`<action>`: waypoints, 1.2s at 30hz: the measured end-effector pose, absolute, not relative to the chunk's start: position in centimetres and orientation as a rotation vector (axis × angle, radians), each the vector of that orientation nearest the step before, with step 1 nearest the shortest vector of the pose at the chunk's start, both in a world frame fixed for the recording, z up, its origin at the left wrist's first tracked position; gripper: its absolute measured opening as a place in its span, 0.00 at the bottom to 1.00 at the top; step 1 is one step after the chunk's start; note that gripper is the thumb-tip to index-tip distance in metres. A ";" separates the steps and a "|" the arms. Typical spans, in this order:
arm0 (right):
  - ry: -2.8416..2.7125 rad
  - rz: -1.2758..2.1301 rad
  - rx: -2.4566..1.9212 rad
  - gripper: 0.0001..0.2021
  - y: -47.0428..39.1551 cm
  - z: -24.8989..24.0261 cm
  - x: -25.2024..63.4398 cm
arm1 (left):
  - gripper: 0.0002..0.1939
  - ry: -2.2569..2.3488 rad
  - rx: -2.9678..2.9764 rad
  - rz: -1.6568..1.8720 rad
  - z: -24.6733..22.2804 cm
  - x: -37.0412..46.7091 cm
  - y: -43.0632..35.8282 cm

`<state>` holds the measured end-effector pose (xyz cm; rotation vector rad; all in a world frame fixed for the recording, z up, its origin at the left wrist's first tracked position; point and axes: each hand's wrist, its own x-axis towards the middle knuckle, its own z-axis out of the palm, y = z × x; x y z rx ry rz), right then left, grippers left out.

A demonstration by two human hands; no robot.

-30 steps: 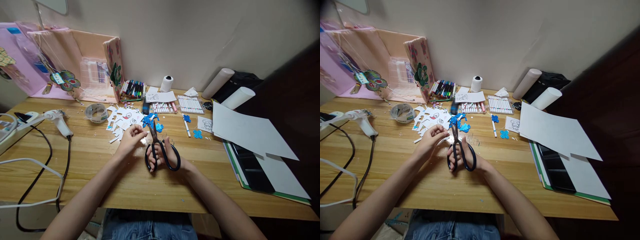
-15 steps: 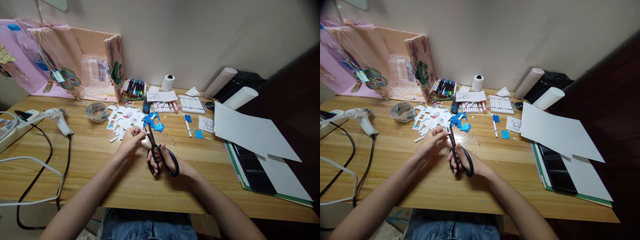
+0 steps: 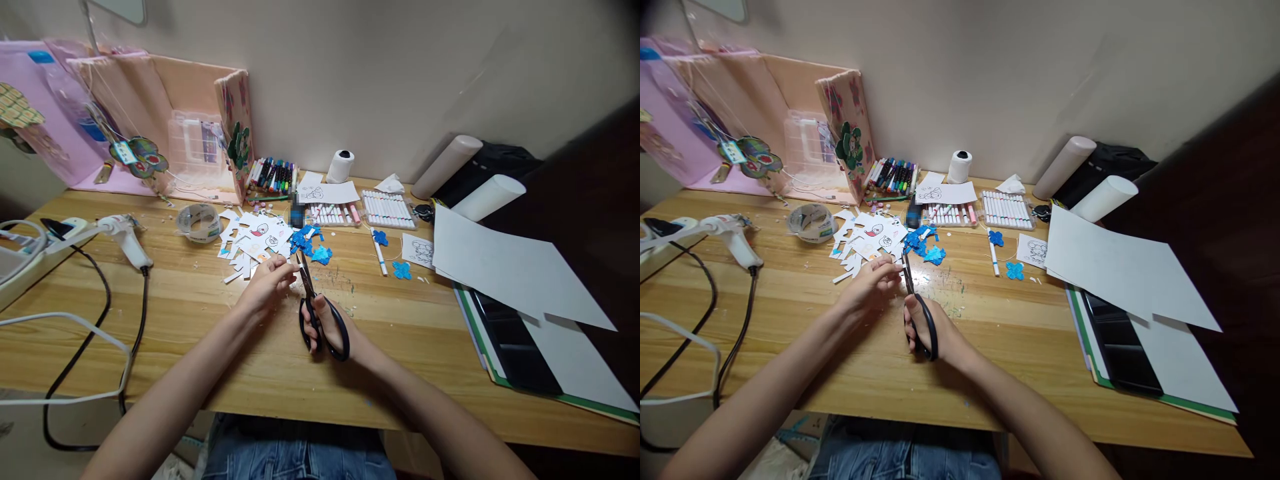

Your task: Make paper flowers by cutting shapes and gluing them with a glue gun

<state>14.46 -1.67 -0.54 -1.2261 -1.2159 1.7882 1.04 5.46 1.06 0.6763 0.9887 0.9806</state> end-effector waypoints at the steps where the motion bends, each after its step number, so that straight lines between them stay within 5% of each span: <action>1: -1.236 1.769 -1.229 0.33 -1.7 -0.6 14.4 | 0.20 0.982 0.665 0.981 1.1 1.0 5.5; 12: -1.487 1.609 -1.378 0.30 -0.8 0.3 16.2 | 0.14 0.997 0.639 1.004 1.8 0.7 5.6; 21: -2.216 0.691 -2.087 0.12 0.8 4.0 19.9 | 0.13 1.148 1.168 1.038 2.1 0.0 5.6; 36: -2.318 0.502 -1.942 0.06 1.0 4.2 23.0 | 0.08 1.164 1.666 0.525 0.9 -1.0 4.7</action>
